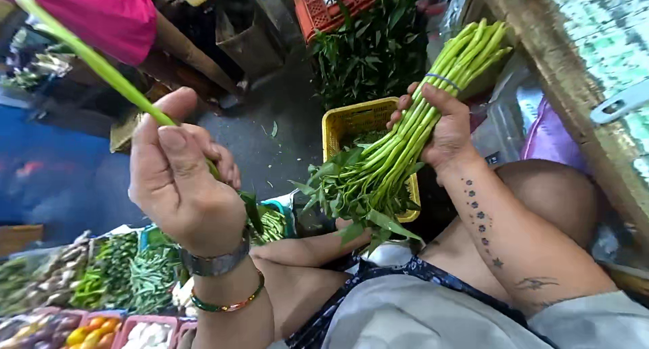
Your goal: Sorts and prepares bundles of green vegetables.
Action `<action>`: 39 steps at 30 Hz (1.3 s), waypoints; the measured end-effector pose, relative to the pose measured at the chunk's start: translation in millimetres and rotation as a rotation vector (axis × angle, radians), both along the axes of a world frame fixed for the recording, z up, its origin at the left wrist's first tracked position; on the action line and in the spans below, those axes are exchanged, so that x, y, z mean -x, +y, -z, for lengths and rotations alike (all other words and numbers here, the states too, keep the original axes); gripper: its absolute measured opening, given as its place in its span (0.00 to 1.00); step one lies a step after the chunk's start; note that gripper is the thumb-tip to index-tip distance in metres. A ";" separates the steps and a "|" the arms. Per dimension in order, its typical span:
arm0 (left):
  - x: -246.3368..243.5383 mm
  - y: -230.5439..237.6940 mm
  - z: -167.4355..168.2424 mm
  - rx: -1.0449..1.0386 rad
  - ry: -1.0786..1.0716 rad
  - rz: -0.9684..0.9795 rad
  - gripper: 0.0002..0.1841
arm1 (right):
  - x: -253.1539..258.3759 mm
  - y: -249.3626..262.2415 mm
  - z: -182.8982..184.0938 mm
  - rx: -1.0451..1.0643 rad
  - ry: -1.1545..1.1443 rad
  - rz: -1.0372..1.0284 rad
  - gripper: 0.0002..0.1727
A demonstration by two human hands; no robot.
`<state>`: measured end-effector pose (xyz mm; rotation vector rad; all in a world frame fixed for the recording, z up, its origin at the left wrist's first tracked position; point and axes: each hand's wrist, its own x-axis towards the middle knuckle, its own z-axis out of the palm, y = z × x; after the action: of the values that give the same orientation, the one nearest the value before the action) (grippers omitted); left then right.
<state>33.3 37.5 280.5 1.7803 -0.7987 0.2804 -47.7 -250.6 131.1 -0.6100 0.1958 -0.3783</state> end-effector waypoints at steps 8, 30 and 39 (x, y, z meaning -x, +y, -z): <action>33.3 -7.0 36.3 -0.004 0.294 0.091 0.19 | -14.4 13.4 5.4 0.023 0.075 0.019 0.15; 53.6 -119.3 143.6 -0.140 0.155 -0.063 0.07 | 3.9 42.0 10.6 0.423 0.146 -0.067 0.22; 39.4 -101.4 120.1 -0.242 0.321 0.154 0.12 | -3.3 38.3 14.1 0.268 0.197 -0.078 0.15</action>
<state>-6.1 -63.9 160.4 1.9124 -0.7547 -0.2092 -44.5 -212.3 117.0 -0.9180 0.3122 -0.2705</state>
